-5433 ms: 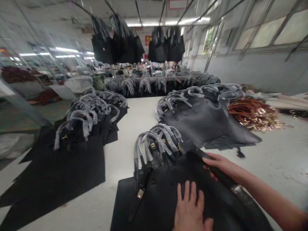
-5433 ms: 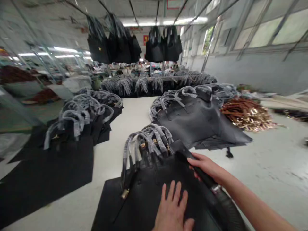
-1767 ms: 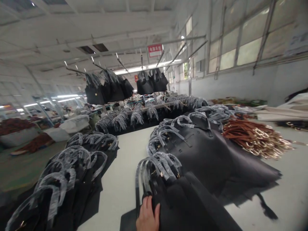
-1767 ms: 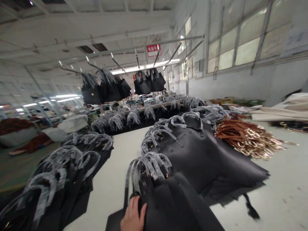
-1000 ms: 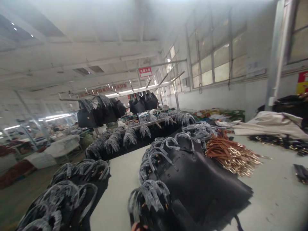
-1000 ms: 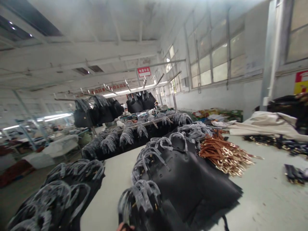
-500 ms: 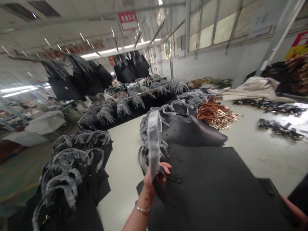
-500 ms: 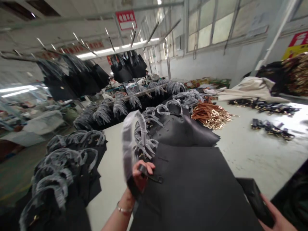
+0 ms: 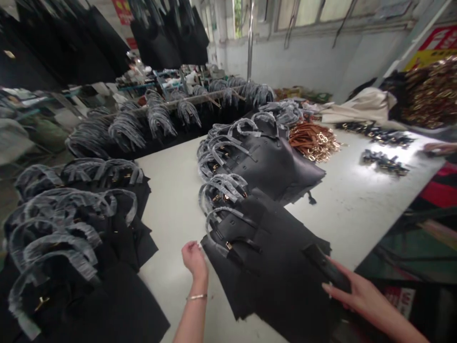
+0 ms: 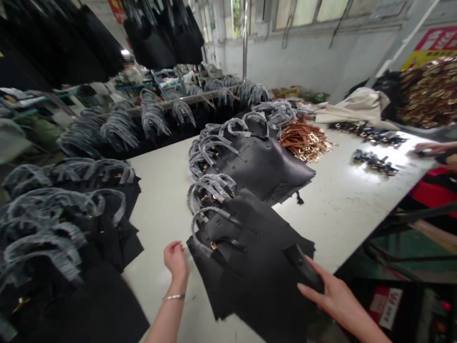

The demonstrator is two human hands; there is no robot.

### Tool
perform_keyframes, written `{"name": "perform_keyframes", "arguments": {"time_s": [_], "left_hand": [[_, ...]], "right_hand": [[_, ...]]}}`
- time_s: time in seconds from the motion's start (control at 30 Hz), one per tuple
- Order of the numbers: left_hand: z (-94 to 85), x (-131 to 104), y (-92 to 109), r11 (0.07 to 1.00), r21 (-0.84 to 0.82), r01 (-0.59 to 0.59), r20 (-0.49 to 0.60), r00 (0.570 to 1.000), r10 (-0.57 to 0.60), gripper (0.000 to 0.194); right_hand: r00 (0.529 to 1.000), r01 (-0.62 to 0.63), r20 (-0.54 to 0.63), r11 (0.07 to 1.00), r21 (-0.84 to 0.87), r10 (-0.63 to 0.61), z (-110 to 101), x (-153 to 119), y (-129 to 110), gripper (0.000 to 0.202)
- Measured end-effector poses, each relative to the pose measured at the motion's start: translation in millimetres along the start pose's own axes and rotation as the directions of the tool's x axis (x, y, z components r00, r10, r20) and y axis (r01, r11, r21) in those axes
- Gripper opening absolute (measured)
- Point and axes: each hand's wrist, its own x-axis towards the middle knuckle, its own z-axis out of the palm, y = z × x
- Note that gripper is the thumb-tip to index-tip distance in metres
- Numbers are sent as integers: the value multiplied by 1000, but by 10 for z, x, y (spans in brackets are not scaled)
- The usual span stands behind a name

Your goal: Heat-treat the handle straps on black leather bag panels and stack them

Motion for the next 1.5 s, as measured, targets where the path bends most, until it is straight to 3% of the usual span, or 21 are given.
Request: {"name": "perform_keyframes", "arguments": {"time_s": [0.03, 0.07, 0.1, 0.13, 0.17, 0.2, 0.27, 0.33, 0.43, 0.6, 0.83, 0.93, 1.13, 1.23, 1.33, 1.43, 1.5], "left_hand": [[21, -168, -68, 994, 48, -101, 60, 993, 98, 8], [62, -370, -156, 954, 129, -269, 205, 949, 240, 9], [112, -590, -259, 870, 183, -458, 408, 840, 357, 12], [164, -808, -371, 776, 189, -603, 604, 694, 392, 17], [209, -1008, -484, 681, 191, -707, 750, 553, 364, 21], [244, -1177, -593, 579, 208, -789, 826, 458, 328, 28], [271, -1394, -771, 385, 235, -892, 906, 345, 244, 47], [254, -1462, -870, 242, 241, -940, 939, 289, 187, 60], [215, -1427, -881, 152, 223, -963, 957, 246, 155, 63], [221, -1400, -801, 120, 215, -969, 957, 234, 173, 62], [223, -1417, -761, 101, 206, -973, 960, 221, 174, 58], [239, -1425, -740, 87, 210, -974, 961, 222, 166, 56], [307, -1450, -714, 61, 234, -970, 955, 241, 175, 56], [288, -1450, -816, 34, 191, -981, 955, 194, 226, 50], [238, -1448, -992, -2, 104, -995, 959, 100, 267, 36], [209, -1458, -1135, -43, 23, -999, 965, 11, 262, 31], [210, -1470, -1176, -57, 0, -998, 968, -14, 252, 30]], "right_hand": [[998, 14, 69, 1000, 16, -15, 94, 51, -114, 82], [992, 19, 124, 1000, 21, -21, 171, 115, -214, 82], [985, 21, 172, 1000, 19, -24, 231, 189, -302, 81], [980, 20, 199, 1000, 11, -22, 275, 270, -377, 81], [974, 19, 225, 1000, 5, -20, 304, 354, -440, 81], [968, 21, 250, 1000, 7, -23, 321, 438, -493, 81], [953, 28, 300, 999, 27, -35, 334, 596, -567, 81], [936, 35, 348, 998, 55, -52, 338, 736, -612, 80], [916, 30, 397, 996, 88, -63, 364, 930, -665, 73], [881, 59, 458, 988, 142, -118, 428, 1209, -779, 69], [839, 82, 527, 990, 118, -132, 148, 1124, -651, 61], [858, 95, 503, 994, 51, -108, 147, 1120, -644, 57], [929, 221, 299, 975, 19, -217, 330, 1185, -842, 77], [912, 225, 348, 974, 12, -215, 243, 1050, -802, 78], [842, 210, 508, 978, 5, -183, 201, 871, -721, 75], [794, 201, 588, 979, -12, -156, 367, 779, -740, 70], [793, 202, 588, 979, -10, -158, 555, 788, -817, 67]]}}
